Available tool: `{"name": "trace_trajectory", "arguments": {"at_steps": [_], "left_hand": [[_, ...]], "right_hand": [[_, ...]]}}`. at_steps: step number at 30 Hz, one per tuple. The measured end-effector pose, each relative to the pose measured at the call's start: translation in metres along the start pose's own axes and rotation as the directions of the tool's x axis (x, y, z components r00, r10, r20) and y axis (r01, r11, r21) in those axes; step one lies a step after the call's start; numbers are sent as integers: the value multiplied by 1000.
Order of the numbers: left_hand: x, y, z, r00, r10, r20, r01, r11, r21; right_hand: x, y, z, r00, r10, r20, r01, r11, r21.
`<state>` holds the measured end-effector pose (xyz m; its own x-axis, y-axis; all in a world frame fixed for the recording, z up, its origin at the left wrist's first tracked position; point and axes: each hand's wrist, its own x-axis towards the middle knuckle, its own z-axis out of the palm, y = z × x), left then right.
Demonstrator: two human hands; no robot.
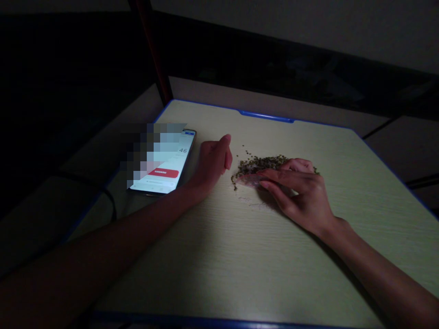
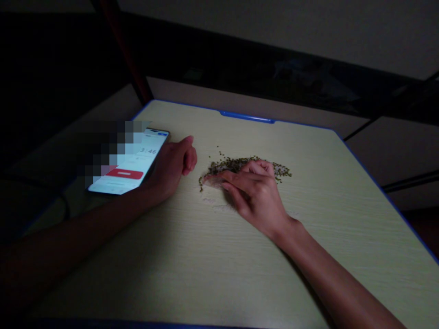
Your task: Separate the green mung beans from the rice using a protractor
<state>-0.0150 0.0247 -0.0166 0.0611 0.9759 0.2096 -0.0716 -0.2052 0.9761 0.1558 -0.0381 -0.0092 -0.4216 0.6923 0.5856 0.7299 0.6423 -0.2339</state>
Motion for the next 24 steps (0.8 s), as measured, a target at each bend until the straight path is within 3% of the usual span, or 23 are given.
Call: {"name": "trace_trajectory", "arguments": {"at_steps": [24], "left_hand": [[0,0,0,1000,-2,0,2,1000,-22]], "right_hand": [[-1,3,-4,997,-71,34,68,995,74]]}}
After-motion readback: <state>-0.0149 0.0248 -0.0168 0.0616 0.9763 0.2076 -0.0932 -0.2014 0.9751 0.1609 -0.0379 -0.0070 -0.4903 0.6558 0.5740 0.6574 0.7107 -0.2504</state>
